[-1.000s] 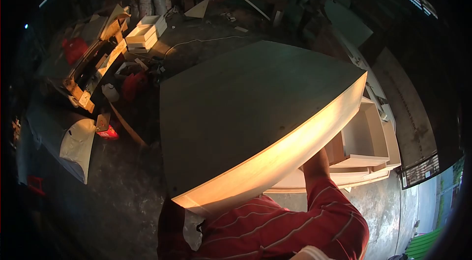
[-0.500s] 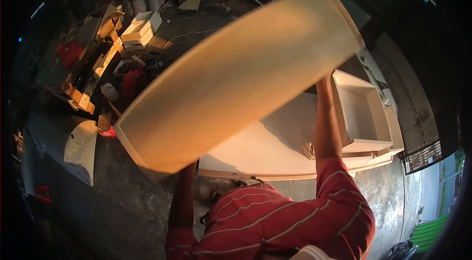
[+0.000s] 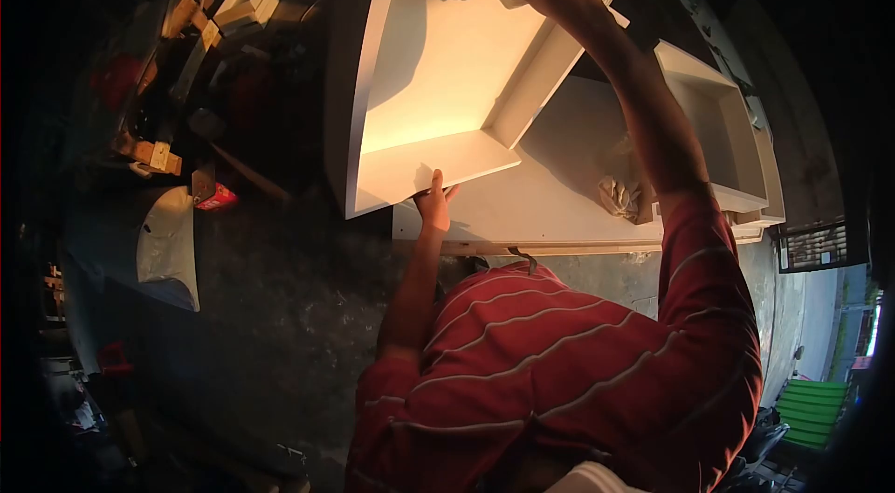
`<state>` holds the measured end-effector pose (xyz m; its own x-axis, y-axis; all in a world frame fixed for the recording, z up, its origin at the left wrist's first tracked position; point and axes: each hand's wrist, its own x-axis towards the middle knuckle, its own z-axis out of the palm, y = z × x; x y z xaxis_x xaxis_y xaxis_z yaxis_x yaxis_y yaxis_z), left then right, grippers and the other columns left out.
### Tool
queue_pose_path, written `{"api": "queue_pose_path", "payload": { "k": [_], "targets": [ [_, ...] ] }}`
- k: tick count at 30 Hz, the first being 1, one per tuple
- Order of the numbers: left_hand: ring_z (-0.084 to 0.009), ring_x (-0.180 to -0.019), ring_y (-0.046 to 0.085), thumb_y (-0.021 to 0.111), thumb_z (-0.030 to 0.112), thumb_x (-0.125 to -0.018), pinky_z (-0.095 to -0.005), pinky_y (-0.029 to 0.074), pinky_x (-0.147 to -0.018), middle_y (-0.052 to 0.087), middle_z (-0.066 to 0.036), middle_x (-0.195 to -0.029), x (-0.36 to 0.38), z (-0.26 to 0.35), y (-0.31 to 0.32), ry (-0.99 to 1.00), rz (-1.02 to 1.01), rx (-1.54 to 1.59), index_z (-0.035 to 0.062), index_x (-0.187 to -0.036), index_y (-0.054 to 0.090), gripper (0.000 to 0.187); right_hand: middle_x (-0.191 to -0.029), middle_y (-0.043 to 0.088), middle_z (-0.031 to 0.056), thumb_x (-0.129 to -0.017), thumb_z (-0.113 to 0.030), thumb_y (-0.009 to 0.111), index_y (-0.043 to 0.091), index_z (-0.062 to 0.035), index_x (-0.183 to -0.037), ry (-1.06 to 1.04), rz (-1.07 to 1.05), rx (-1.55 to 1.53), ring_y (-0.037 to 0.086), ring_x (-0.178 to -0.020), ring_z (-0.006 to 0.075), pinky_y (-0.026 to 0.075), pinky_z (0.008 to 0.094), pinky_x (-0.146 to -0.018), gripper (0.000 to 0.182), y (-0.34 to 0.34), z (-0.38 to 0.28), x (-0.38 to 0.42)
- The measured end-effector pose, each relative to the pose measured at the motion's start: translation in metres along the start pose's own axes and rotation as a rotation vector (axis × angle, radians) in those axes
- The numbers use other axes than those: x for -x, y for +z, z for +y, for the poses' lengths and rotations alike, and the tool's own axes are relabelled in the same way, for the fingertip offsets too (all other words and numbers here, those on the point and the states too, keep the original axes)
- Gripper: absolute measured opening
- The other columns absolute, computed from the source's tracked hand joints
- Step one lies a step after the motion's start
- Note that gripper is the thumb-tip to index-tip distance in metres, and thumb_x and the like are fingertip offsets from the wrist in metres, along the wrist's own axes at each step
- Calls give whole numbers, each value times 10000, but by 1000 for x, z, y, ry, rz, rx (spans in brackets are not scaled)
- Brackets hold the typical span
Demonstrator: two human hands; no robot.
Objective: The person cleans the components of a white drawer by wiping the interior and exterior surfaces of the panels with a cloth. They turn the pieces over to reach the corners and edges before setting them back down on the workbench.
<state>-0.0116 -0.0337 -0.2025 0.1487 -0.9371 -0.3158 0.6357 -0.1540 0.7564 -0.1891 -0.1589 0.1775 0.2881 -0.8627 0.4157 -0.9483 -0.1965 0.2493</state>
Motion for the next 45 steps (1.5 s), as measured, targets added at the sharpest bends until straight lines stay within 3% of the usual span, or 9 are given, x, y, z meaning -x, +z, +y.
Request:
{"api": "queue_pose_path", "payload": {
  "k": [3, 17, 20, 22, 26, 30, 35, 41, 45],
  "targets": [
    [-257, -1013, 611, 600, 208, -965, -445, 545, -954, 573, -126, -1132, -7, -29, -5, -301, -53, 133, -8, -1216, 486, 351, -563, 559, 26, -922, -383, 603, 623, -20, -701, -118, 50, 289, 468, -455, 179, 395, 348, -437, 426, 23, 0, 4],
    [-337, -990, 633, 590, 220, -969, -433, 580, -926, 542, -237, -1085, -22, -84, 4, -642, 21, 448, -80, -1195, 390, 426, -774, 680, 72, -785, -184, 654, 676, -153, -1004, -278, 420, 32, 660, -578, 245, 524, 358, -480, 222, 42, -20, 38],
    [-329, -1018, 630, 593, 264, -968, -416, 592, -869, 548, -237, -1135, -6, -61, 8, -789, 21, 268, -85, -1184, 418, 447, -711, 653, 91, -808, -229, 645, 645, -107, -884, -312, 500, -21, 646, -541, 253, 509, 358, -455, 144, 46, -22, 41],
    [-298, -949, 640, 659, 344, -924, -376, 589, -805, 557, -193, -1114, 7, -48, -3, -854, -414, -264, -44, -1267, 432, 565, -632, 605, 103, -810, -230, 629, 587, -69, -760, -330, 597, -59, 623, -488, 252, 487, 350, -414, 174, 46, -22, 40],
    [-230, -930, 628, 726, 264, -850, -369, 557, -757, 598, -131, -1058, 108, 56, 19, 189, -863, -779, 40, -1112, 602, 367, -765, 612, 105, -762, -134, 637, 585, -62, -828, -309, 572, -76, 627, -495, 221, 507, 321, -423, 111, 45, -25, 61],
    [-365, -1235, 446, 783, 448, -731, -502, 402, -1004, 441, -217, -1308, 138, 159, 29, 1301, -398, -880, 82, -1234, 475, 694, -1034, 706, 102, -693, -57, 654, 672, -111, -1048, -242, 477, -59, 665, -594, 173, 527, 260, -506, 360, 40, -33, 87],
    [-423, -1383, 235, 787, 559, -676, -571, 319, -1060, 160, -289, -1497, 110, 221, 68, 1250, -201, -921, 67, -1385, 367, 960, -1146, 677, 135, -657, -70, 673, 657, -115, -1146, -300, 482, -206, 671, -604, 182, 539, 259, -527, 491, 38, -44, 110],
    [-387, -1358, 284, 776, 502, -645, -510, 386, -1013, 149, -287, -1498, 116, 205, 62, 1171, -283, -951, 34, -1384, 360, 969, -1256, 600, 190, -687, -175, 719, 585, -86, -1254, -301, 291, -311, 705, -843, 256, 576, 337, -691, 589, 32, -45, 138],
    [-444, -1364, 225, 761, 507, -667, -564, 340, -1029, 204, -314, -1445, 120, 196, 57, 1320, -338, -1003, 46, -1311, 418, 863, -1298, 605, 126, -678, -99, 689, 624, -165, -1250, -302, 450, -233, 688, -670, 188, 560, 298, -606, 580, 38, -41, 154]
  ]
}}
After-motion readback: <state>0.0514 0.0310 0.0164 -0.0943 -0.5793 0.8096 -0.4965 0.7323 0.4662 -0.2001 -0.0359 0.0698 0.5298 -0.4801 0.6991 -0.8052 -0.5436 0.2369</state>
